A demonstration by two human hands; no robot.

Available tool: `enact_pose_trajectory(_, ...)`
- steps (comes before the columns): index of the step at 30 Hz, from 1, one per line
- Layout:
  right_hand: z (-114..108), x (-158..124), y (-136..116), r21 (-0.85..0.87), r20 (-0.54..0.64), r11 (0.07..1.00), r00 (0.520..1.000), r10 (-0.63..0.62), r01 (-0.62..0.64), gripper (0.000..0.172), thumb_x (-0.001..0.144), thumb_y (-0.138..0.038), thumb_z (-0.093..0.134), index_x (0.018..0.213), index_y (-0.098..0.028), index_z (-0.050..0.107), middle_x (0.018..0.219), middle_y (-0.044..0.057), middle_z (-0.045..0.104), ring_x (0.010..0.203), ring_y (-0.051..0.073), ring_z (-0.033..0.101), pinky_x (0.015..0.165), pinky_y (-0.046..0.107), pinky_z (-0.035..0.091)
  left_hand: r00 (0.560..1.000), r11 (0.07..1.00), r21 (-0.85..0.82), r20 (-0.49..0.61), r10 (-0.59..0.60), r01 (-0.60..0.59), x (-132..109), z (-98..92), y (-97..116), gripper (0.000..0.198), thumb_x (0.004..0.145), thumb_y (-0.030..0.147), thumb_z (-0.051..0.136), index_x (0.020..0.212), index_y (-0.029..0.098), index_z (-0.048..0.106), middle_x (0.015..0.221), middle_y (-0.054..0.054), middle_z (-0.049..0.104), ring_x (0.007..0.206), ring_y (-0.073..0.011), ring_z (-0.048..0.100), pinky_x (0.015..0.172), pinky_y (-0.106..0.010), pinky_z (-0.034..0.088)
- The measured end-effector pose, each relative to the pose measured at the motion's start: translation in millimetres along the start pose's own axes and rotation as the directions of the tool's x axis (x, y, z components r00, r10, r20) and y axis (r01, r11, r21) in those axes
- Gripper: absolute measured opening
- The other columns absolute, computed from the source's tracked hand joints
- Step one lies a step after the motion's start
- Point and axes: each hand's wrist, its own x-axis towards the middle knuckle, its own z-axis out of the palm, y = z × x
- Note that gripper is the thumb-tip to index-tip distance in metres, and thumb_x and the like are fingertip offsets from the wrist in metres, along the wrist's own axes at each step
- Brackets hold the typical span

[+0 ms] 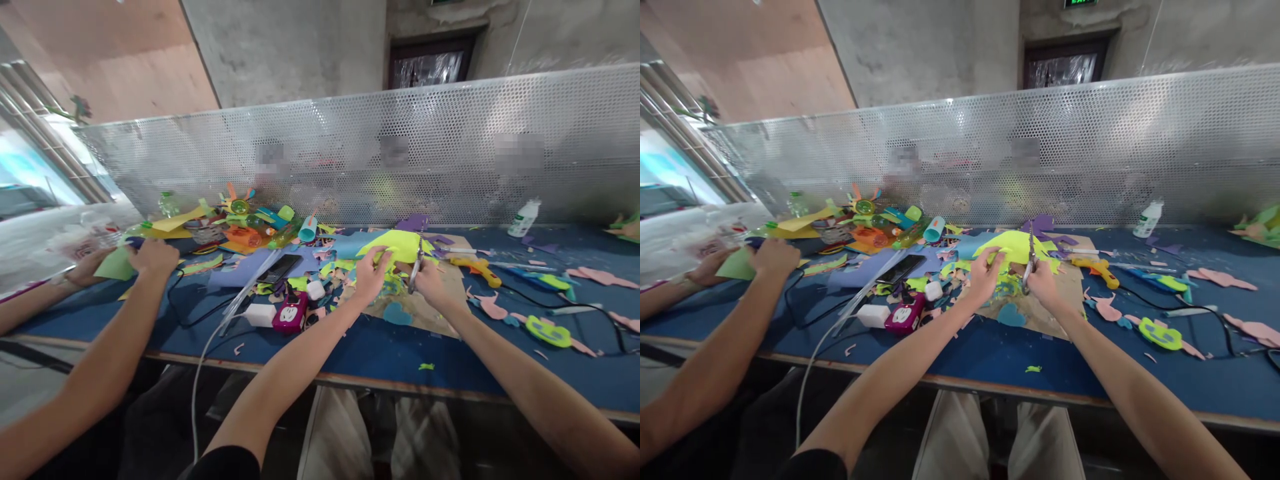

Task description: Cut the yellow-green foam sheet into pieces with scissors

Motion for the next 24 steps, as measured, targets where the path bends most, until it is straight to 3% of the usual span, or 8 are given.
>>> enact_pose_trajectory(5, 0.3, -1.5, -5.8, 0.006, 0.001, 0.999, 0.999, 0.049, -0.049, 0.031, 0.066, -0.044, 0.078, 0.069, -0.015, 0.068, 0.052, 0.002, 0.058, 0.043, 0.012, 0.044, 0.044, 0.027, 0.040, 1.000, 1.000, -0.006, 0.028, 0.005, -0.005, -1.5, 0.4, -0.7, 0.053, 0.097, 0.064, 0.053, 0.114, 0.017, 0.071, 0.061, 0.001, 0.054, 0.048, -0.0108, 0.039, 0.051, -0.027, 0.029)
enact_pose_trajectory(13, -0.3, -0.9, -1.5, -0.055, 0.015, 0.998, 1.000, 0.005, -0.004, 0.029, 0.070, -0.042, 0.073, 0.075, -0.014, 0.069, 0.062, 0.005, 0.065, 0.054, 0.016, 0.055, 0.051, 0.027, 0.045, 0.998, 0.996, -0.054, -0.002, -0.067, 0.067, 0.0, 3.1, -2.6, 0.049, 0.096, 0.062, 0.056, 0.114, 0.019, 0.069, 0.062, 0.002, 0.051, 0.051, -0.0111, 0.040, 0.053, -0.026, 0.031)
enact_pose_trajectory(24, -2.2, 4.3, 8.9, -0.144, 0.033, 0.990, 0.999, -0.006, 0.010, 0.012, 0.068, -0.028, 0.064, 0.071, -0.018, 0.070, 0.055, 0.001, 0.064, 0.049, 0.017, 0.056, 0.047, 0.027, 0.043, 0.988, 0.973, -0.184, -0.034, -0.150, 0.141, 3.2, 11.0, -13.6, 0.044, 0.094, 0.055, 0.061, 0.116, 0.018, 0.069, 0.069, 0.001, 0.054, 0.059, -0.0116, 0.044, 0.057, -0.026, 0.036)
